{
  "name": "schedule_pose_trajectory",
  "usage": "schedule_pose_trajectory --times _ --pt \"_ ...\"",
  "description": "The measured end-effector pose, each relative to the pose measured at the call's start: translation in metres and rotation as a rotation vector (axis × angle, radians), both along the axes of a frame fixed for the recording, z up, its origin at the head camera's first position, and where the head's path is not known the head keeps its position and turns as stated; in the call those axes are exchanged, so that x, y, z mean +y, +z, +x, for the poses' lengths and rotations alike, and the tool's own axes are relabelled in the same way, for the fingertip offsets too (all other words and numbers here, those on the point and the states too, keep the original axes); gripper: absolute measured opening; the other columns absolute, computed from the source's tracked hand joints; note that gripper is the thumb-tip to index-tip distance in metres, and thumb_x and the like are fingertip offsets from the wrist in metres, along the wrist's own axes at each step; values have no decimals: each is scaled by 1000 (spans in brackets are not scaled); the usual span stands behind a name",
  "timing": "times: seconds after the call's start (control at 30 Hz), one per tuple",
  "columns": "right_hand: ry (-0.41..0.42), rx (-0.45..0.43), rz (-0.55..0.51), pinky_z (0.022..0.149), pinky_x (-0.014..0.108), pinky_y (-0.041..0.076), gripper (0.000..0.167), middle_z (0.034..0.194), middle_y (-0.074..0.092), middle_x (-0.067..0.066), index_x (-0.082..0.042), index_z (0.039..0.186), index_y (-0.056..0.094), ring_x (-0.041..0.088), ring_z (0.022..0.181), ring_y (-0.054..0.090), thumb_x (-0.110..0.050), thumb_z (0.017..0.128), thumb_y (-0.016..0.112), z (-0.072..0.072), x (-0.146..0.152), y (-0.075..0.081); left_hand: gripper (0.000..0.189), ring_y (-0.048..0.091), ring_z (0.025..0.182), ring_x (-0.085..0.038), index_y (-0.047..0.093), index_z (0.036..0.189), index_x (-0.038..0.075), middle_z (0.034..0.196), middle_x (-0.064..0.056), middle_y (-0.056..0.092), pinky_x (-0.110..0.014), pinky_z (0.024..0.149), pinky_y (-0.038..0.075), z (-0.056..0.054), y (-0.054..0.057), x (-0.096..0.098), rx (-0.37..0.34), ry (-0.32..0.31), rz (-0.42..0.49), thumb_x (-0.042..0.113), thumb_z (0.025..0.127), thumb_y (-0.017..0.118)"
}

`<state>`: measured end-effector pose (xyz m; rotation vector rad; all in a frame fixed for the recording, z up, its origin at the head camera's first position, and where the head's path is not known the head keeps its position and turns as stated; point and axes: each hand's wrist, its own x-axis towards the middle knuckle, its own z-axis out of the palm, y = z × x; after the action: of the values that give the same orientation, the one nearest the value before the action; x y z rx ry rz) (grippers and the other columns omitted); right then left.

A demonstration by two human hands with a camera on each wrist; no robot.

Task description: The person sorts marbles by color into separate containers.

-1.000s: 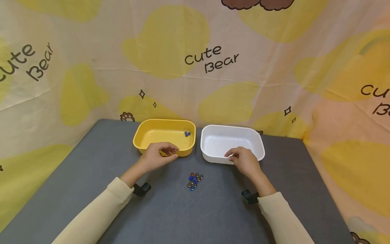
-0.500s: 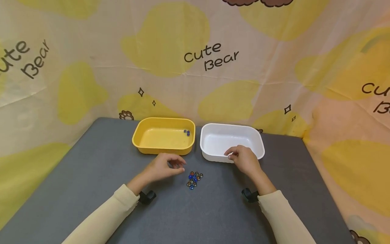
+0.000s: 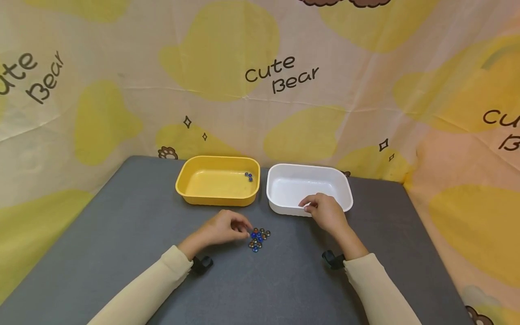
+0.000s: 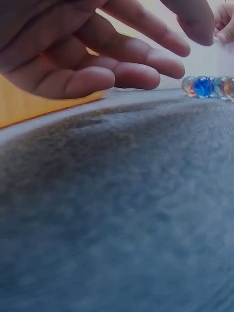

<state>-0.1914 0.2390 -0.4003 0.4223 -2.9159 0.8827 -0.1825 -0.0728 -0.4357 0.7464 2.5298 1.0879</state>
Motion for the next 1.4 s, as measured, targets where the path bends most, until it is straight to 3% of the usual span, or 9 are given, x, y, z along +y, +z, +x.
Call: schedule_pose_trajectory --times 0.57,1.4 --pt "2 5 5 62 29 45 12 87 71 6 -14 91 76 14 72 60 -5 85 70 0 0 0 10 58 68 -2 75 90 20 74 11 67 -19 62 47 -3 -4 11 10 -43 -37 16 81 76" --pt "-15 -13 4 61 29 44 13 86 70 6 -14 92 76 13 71 58 -5 86 68 1 0 0 8 59 72 -2 73 86 20 78 11 68 -21 69 47 -5 -6 15 17 -16 -84 14 81 76"
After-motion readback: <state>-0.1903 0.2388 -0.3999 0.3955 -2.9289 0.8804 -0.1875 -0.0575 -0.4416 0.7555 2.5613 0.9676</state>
